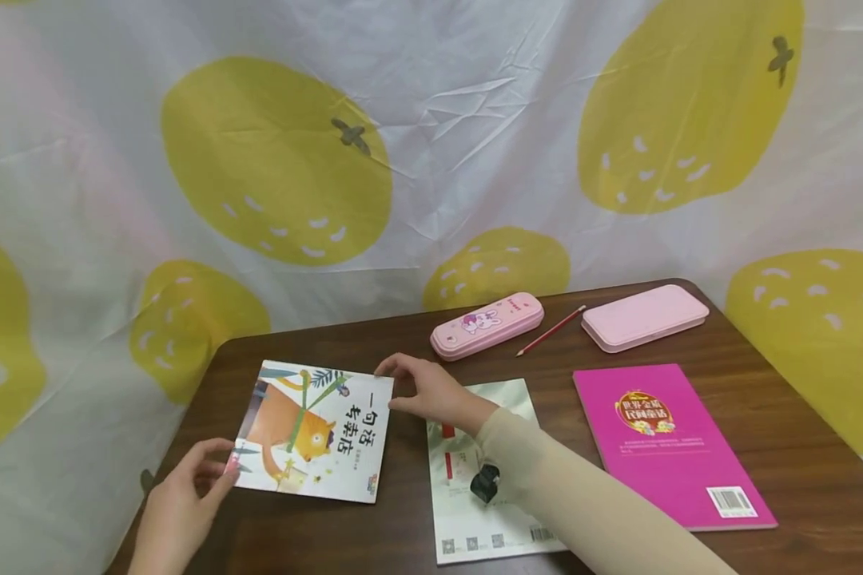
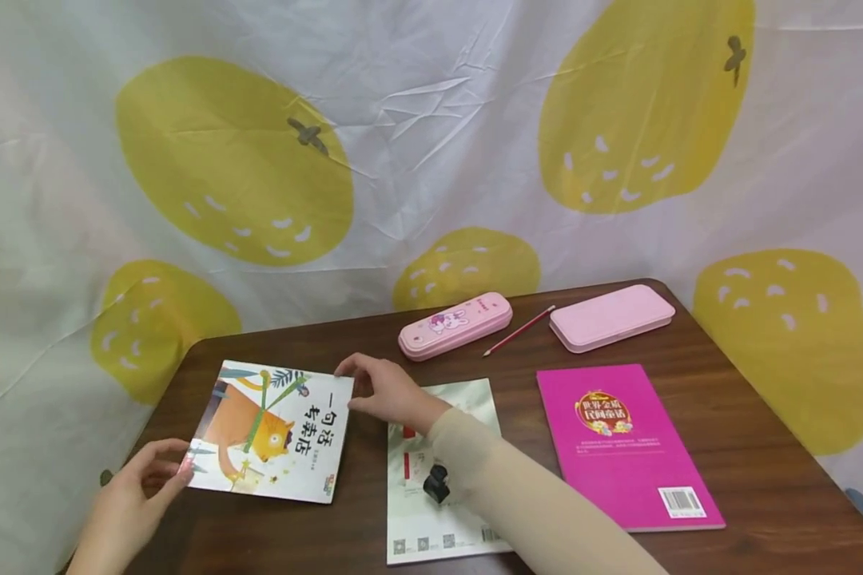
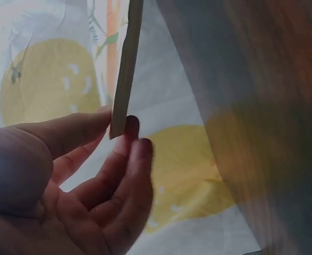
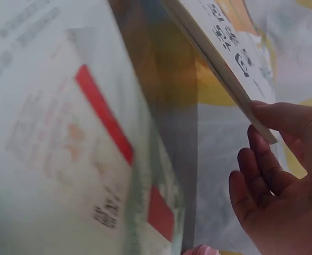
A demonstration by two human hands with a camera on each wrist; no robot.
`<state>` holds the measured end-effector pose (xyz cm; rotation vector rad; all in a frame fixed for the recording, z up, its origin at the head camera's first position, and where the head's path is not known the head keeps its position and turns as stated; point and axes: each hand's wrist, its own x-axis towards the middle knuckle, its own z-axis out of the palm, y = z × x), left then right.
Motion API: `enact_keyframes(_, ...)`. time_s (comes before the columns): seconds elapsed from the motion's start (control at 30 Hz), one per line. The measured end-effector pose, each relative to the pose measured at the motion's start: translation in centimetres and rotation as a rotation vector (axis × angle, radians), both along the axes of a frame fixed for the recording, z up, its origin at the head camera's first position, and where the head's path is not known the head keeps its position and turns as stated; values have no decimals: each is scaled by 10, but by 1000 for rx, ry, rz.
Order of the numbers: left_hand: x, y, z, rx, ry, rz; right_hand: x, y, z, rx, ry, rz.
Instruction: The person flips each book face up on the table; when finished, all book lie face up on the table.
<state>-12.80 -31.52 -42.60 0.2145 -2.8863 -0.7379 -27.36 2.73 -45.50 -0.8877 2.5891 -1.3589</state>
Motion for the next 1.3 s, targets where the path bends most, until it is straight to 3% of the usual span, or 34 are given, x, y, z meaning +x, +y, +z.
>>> enact_keyframes(0.43,-13,5,-22,-110,-184,-79,4,-6,-16,310,78,-12)
enact_keyframes(0.73,-10,14,-29,-152,-203,-79,7,-6,-13,474,57,-1)
enact_keyframes(0.87,-8,20,-28,-173,-214,-76,11,-8,-11,555,112,-27)
enact_keyframes(1.0,-10,21,-24,-207,-222,-93,17,-10,-7,569,197,-49)
enact_keyframes(1.13,-22,16,-18,-198,-265,-120,26,-14,-5,530,188,-15)
enact_keyframes(1.3,-50,4,-15,-184,-239,-211,41,-17,-4,520,141,23)
